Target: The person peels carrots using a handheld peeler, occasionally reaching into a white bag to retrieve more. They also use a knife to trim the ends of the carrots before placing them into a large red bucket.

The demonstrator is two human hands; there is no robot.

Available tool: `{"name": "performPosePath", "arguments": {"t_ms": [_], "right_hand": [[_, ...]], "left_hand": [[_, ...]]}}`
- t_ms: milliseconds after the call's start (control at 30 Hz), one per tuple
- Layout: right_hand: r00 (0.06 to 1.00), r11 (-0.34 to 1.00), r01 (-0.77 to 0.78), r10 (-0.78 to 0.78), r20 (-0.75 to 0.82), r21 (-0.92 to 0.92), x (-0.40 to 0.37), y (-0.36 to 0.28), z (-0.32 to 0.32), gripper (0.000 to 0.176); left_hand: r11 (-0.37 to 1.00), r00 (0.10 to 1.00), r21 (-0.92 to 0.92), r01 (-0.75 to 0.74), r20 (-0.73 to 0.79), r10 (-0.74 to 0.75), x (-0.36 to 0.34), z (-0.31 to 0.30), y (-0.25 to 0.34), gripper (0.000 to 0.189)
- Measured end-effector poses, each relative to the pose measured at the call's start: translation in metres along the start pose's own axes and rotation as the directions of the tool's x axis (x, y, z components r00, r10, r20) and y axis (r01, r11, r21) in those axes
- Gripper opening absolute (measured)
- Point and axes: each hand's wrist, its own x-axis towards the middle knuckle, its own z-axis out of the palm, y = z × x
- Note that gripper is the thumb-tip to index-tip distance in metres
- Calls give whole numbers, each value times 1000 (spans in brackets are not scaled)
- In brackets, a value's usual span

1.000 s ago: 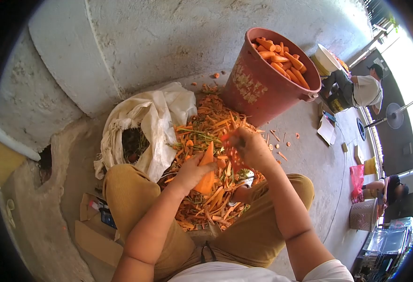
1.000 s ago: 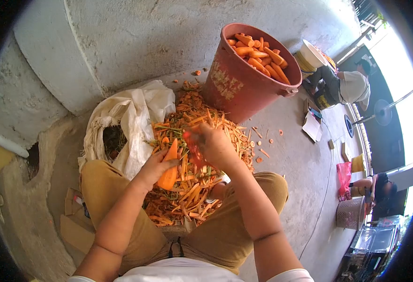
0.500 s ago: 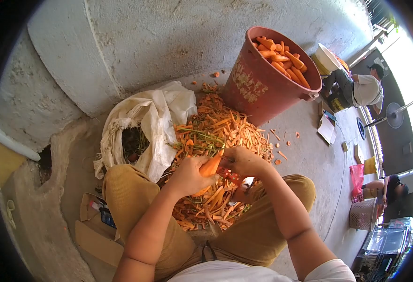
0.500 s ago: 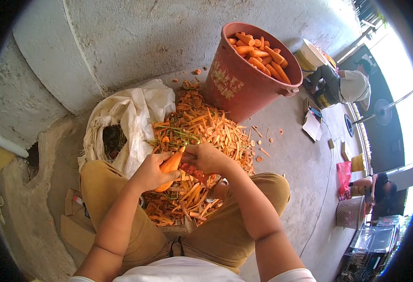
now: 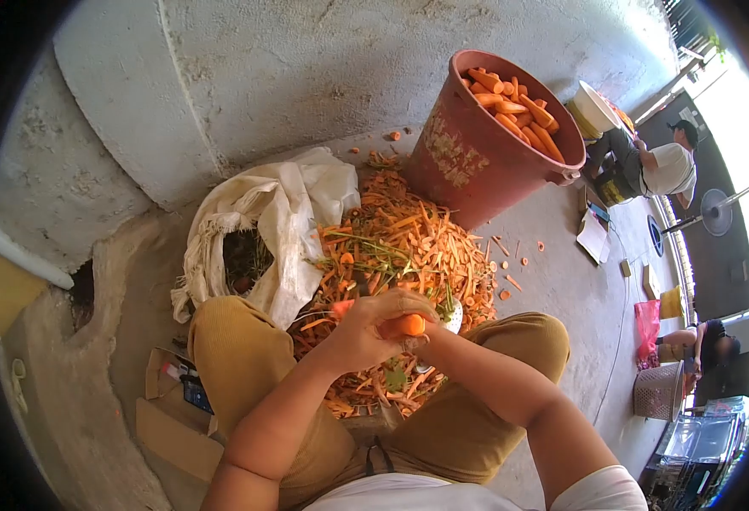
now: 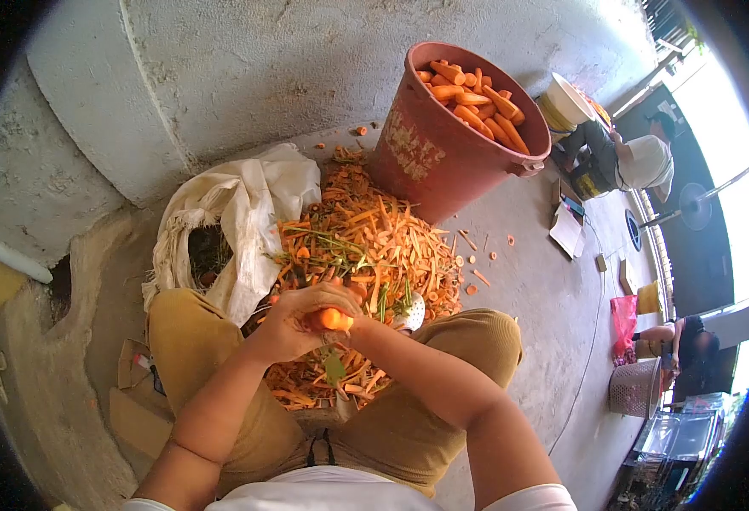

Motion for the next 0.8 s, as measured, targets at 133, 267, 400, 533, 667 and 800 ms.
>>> {"name": "performPosePath", "arguments": {"t_ms": [133, 267, 400, 533, 667, 800], "right_hand": [[984, 942, 177, -161, -81, 286, 2, -37, -3, 30], [912, 937, 285, -201, -357, 200, -13, -80, 11, 26], [751, 952, 195, -299, -589, -235, -13, -81, 20, 22], [614, 587, -123, -589, -526, -801, -20, -87, 46, 21], [635, 630, -211, -493, -595, -747, -29, -91, 52, 17], [691, 424, -295, -524, -497, -857, -37, -91, 56, 19]], "left_hand": [[993, 966, 117, 2, -258, 28, 1, -12, 1, 34], [958, 883, 15, 288, -391, -259, -9, -31, -7, 36], [860, 880, 284, 425, -351, -319, -7, -30, -4, 43], [790, 817, 275, 548, -381, -434, -5, -26, -11, 42], [785, 803, 281, 553, -431, -412, -3, -25, -12, 41], [762, 782, 312, 568, -493, -381, -3, -25, -22, 41]]}}
